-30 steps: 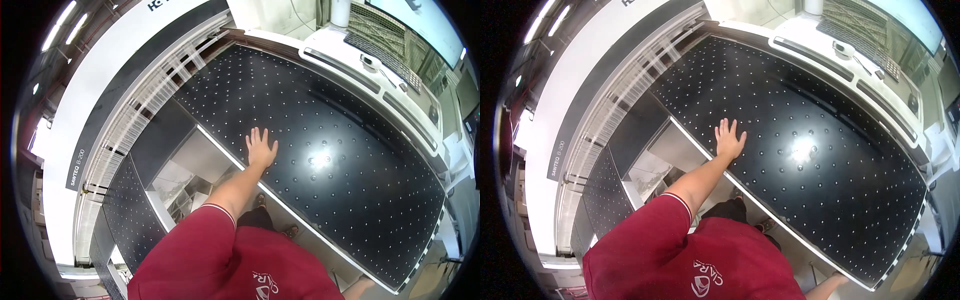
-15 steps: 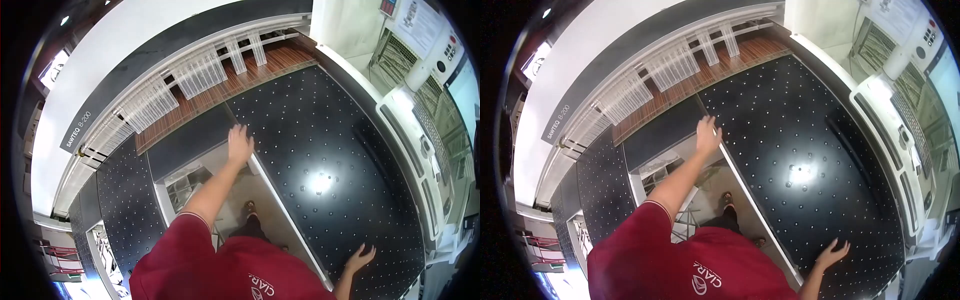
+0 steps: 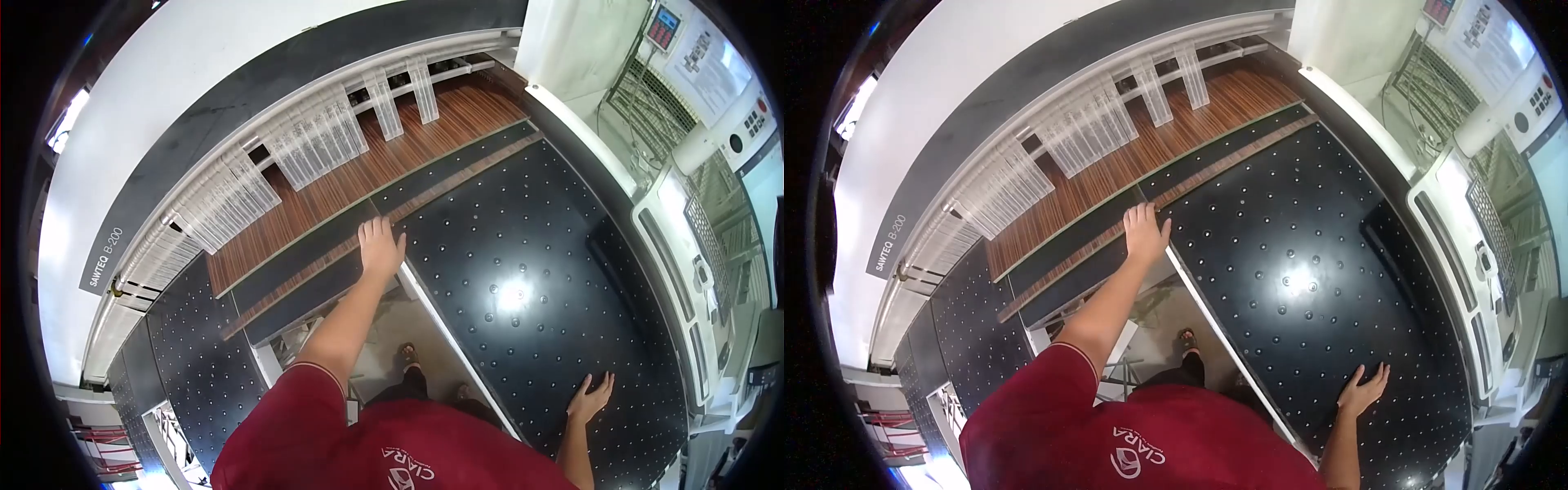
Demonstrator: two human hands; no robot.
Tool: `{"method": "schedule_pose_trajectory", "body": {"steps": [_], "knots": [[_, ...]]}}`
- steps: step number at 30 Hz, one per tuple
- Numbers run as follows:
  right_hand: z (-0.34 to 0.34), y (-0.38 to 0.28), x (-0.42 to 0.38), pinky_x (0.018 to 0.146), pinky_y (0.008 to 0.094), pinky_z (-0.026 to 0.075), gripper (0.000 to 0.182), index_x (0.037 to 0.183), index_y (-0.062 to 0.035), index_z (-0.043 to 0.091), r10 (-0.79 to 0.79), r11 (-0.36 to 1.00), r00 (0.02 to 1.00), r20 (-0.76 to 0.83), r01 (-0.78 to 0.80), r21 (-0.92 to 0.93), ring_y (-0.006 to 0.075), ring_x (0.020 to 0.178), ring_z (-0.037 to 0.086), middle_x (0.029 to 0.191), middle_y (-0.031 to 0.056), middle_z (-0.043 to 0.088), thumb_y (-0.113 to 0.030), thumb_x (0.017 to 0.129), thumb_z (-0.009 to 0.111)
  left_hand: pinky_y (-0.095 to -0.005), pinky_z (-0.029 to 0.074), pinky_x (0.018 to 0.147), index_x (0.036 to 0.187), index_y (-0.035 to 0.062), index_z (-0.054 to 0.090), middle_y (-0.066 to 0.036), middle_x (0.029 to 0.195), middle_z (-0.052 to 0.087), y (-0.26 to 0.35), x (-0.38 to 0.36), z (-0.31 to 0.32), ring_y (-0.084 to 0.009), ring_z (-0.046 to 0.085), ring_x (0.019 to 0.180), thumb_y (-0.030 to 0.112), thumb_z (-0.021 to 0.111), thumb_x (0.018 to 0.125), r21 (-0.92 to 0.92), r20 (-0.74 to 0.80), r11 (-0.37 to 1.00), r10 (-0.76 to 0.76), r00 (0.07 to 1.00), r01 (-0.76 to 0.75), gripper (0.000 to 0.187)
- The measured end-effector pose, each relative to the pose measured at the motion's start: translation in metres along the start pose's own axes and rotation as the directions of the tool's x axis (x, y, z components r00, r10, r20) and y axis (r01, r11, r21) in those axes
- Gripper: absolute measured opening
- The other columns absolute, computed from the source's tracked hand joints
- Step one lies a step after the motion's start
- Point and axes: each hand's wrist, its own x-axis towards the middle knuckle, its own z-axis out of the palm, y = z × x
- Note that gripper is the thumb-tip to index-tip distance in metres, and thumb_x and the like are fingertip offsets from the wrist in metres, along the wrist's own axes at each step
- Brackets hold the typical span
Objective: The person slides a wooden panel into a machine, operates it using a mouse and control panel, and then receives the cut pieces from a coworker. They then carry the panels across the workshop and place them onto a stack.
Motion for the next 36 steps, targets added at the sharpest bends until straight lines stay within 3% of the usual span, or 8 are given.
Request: {"method": "schedule_pose_trajectory", "body": {"steps": [10, 12, 17, 19, 28, 31, 34, 36], "knots": [[0.032, 0.010, 0.025, 0.115, 0.0449, 0.038, 0.051, 0.141, -0.0006, 0.055, -0.116, 0.991, 0.991, -0.061, 0.119, 0.058, 0.0359, 0.137, 0.050, 0.149, 0.0238, 0.050, -0.031, 0.101, 0.064, -0.0449, 0.043, 0.094, 0.118, 0.0049, 0.065, -0.013, 0.111, 0.058, -0.006, -0.146, -0.052, -0.0329, 0.054, 0.109, 0.022, 0.071, 0.089, -0.145, 0.006, 0.989, 0.001, 1.000, -0.001, 0.034], [0.048, -0.034, 0.044, 0.110, 0.0404, 0.044, 0.047, 0.139, 0.0014, 0.055, -0.063, 0.663, 0.992, 0.107, -0.039, 0.747, 0.0321, 0.131, 0.056, 0.148, 0.0229, 0.051, -0.028, 0.104, 0.062, -0.0455, 0.042, 0.097, 0.121, 0.0057, 0.064, -0.012, 0.112, 0.059, -0.005, -0.191, -0.094, -0.0331, 0.054, 0.111, 0.025, 0.070, 0.090, -0.140, 0.064, 0.989, -0.034, 0.997, 0.042, 0.037], [0.047, -0.215, 0.075, 0.113, 0.0487, 0.044, 0.076, 0.161, -0.0020, 0.017, -0.461, 0.082, 0.621, 0.634, -0.682, 0.727, 0.0361, 0.141, 0.046, 0.161, 0.0235, 0.033, -0.050, 0.108, 0.043, -0.0476, 0.039, 0.101, 0.122, 0.0090, 0.063, -0.010, 0.117, 0.057, -0.037, -0.284, -0.178, -0.0324, 0.052, 0.116, 0.024, 0.071, 0.089, -0.043, -0.046, 0.986, -0.164, 0.985, 0.162, 0.037], [0.024, -0.280, 0.057, 0.118, 0.0531, 0.040, 0.084, 0.162, -0.0045, 0.002, -0.629, -0.015, 0.514, 0.583, -0.759, 0.651, 0.0370, 0.147, 0.038, 0.164, 0.0241, 0.026, -0.059, 0.107, 0.032, -0.0457, 0.038, 0.105, 0.121, 0.0110, 0.065, -0.009, 0.118, 0.058, -0.057, -0.314, -0.214, -0.0305, 0.052, 0.118, 0.025, 0.070, 0.090, -0.017, -0.055, 0.969, -0.249, 0.967, 0.248, 0.034], [-0.094, -0.431, -0.075, 0.096, 0.0430, 0.055, 0.049, 0.146, 0.0033, 0.038, -0.820, -0.150, 0.547, 0.169, -0.491, 0.858, 0.0274, 0.118, 0.061, 0.138, 0.0228, 0.057, -0.028, 0.110, 0.049, -0.0521, 0.027, 0.120, 0.138, 0.0121, 0.058, -0.014, 0.136, 0.053, -0.141, -0.422, -0.334, -0.0346, 0.044, 0.135, 0.017, 0.064, 0.095, -0.003, -0.391, 0.852, -0.482, 0.784, 0.523, 0.044], [-0.149, -0.481, -0.170, 0.088, 0.0396, 0.060, 0.045, 0.138, 0.0077, 0.041, -0.780, -0.254, 0.618, 0.104, -0.463, 0.849, 0.0314, 0.101, 0.069, 0.123, 0.0276, 0.064, -0.024, 0.108, 0.054, -0.0516, 0.030, 0.118, 0.146, 0.0116, 0.051, -0.020, 0.147, 0.047, -0.160, -0.458, -0.348, -0.0421, 0.042, 0.138, 0.015, 0.069, 0.092, -0.087, -0.652, 0.705, -0.574, 0.495, 0.704, 0.057], [-0.181, -0.516, -0.323, 0.080, 0.0380, 0.061, 0.030, 0.119, 0.0030, 0.048, -0.965, -0.188, 0.256, -0.058, -0.521, 0.832, 0.0273, 0.089, 0.071, 0.103, 0.0217, 0.070, -0.025, 0.108, 0.053, -0.0489, 0.041, 0.109, 0.137, 0.0046, 0.055, -0.023, 0.138, 0.053, -0.167, -0.498, -0.330, -0.0429, 0.051, 0.128, 0.010, 0.068, 0.092, -0.240, -0.721, 0.535, -0.657, 0.220, 0.810, 0.047], [-0.181, -0.554, -0.389, 0.081, 0.0347, 0.056, 0.032, 0.117, 0.0008, 0.064, -0.915, 0.029, -0.402, 0.028, 0.003, 1.000, 0.0247, 0.091, 0.073, 0.097, 0.0184, 0.074, -0.024, 0.098, 0.070, -0.0474, 0.049, 0.097, 0.131, 0.0021, 0.058, -0.022, 0.125, 0.059, -0.159, -0.516, -0.306, -0.0420, 0.059, 0.113, 0.009, 0.063, 0.095, -0.334, -0.588, 0.452, -0.786, 0.192, 0.827, 0.037]]}}
